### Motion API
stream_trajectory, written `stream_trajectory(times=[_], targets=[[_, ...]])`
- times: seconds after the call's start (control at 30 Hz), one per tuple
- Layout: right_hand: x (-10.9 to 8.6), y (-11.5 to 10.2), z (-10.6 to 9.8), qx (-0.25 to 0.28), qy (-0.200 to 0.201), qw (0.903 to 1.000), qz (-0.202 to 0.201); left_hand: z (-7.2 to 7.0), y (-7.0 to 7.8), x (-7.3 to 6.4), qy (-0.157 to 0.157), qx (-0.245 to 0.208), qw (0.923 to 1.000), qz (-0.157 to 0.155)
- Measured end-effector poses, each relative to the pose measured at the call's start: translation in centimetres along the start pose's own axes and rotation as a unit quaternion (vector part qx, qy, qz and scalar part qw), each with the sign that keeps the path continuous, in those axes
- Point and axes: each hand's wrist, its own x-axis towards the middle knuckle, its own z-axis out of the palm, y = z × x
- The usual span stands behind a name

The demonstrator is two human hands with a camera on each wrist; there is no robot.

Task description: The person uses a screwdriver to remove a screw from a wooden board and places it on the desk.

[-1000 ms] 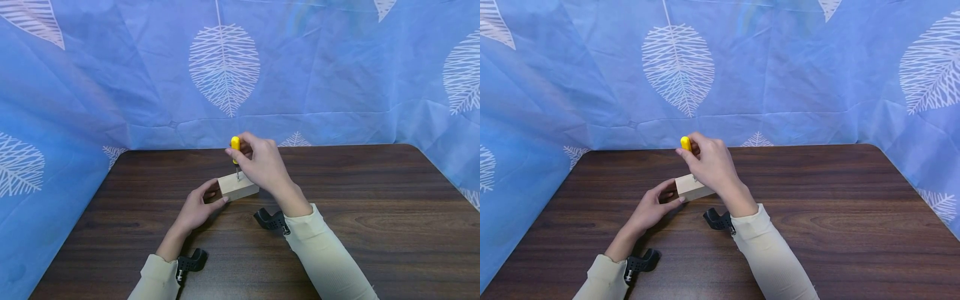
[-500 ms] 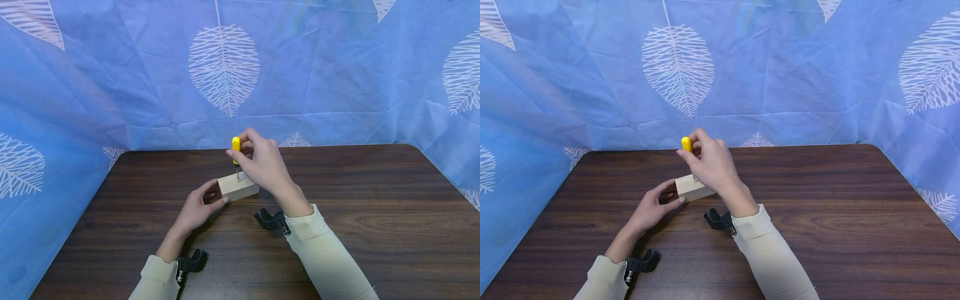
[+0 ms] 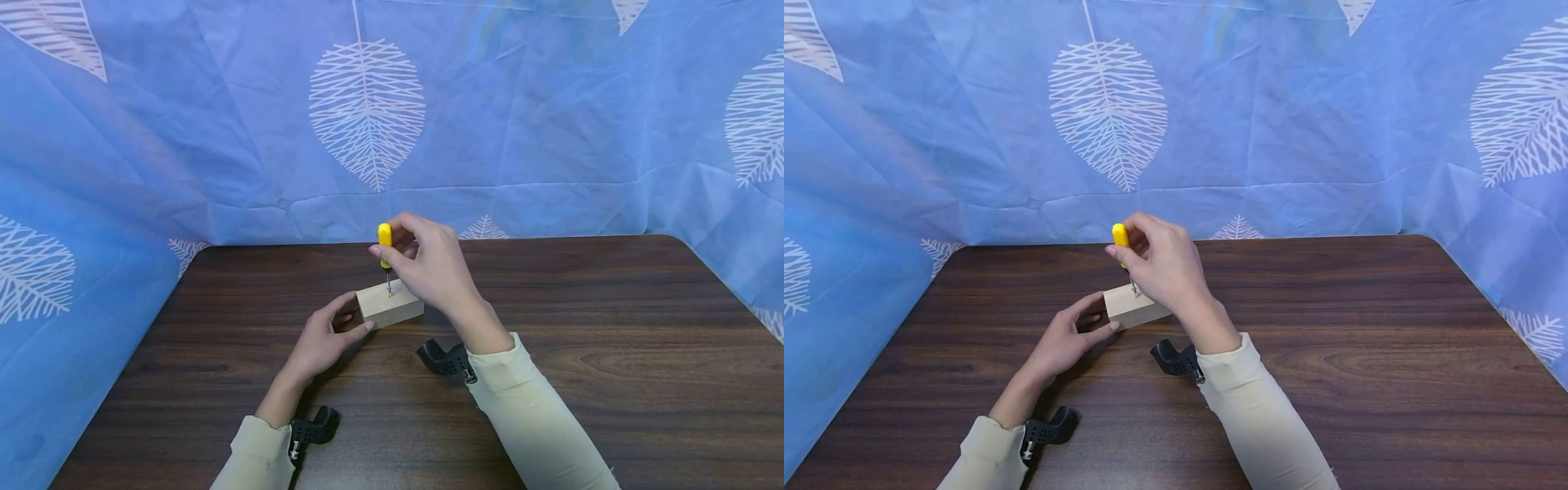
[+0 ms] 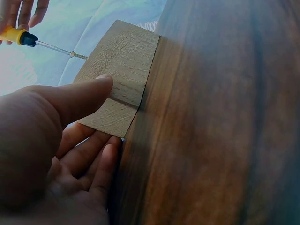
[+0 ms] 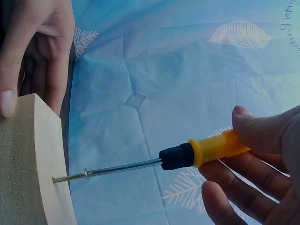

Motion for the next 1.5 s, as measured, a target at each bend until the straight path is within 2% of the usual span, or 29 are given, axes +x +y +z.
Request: stream_trajectory(times=[0.17, 0.33, 0.67, 1.0, 1.3, 1.5], targets=[[-0.03, -0.18, -0.05, 0.002, -0.01, 0.9999, 0.013, -0.04, -0.06, -0.08, -0.001, -0.003, 1.0, 0.001], [-0.02, -0.18, 0.03, 0.011, -0.003, 0.9996, 0.024, -0.03, -0.1, -0.08, 0.0, -0.003, 1.0, 0.0], [-0.02, 0.0, 0.02, 0.015, -0.008, 0.9998, 0.008, -0.01, 0.03, 0.02, 0.001, 0.005, 1.0, 0.001], [-0.09, -0.27, -0.15, 0.025, -0.002, 0.999, 0.036, -0.01, -0.07, -0.05, 0.001, 0.004, 1.0, 0.005], [-0.01, -0.22, -0.33, 0.03, -0.015, 0.9991, 0.027, -0.01, 0.11, -0.1, 0.001, 0.006, 1.0, -0.002], [-0.04, -0.14, -0.2, 0.033, -0.004, 0.9991, 0.028, 0.03, 0.21, -0.09, 0.0, 0.005, 1.0, -0.004]])
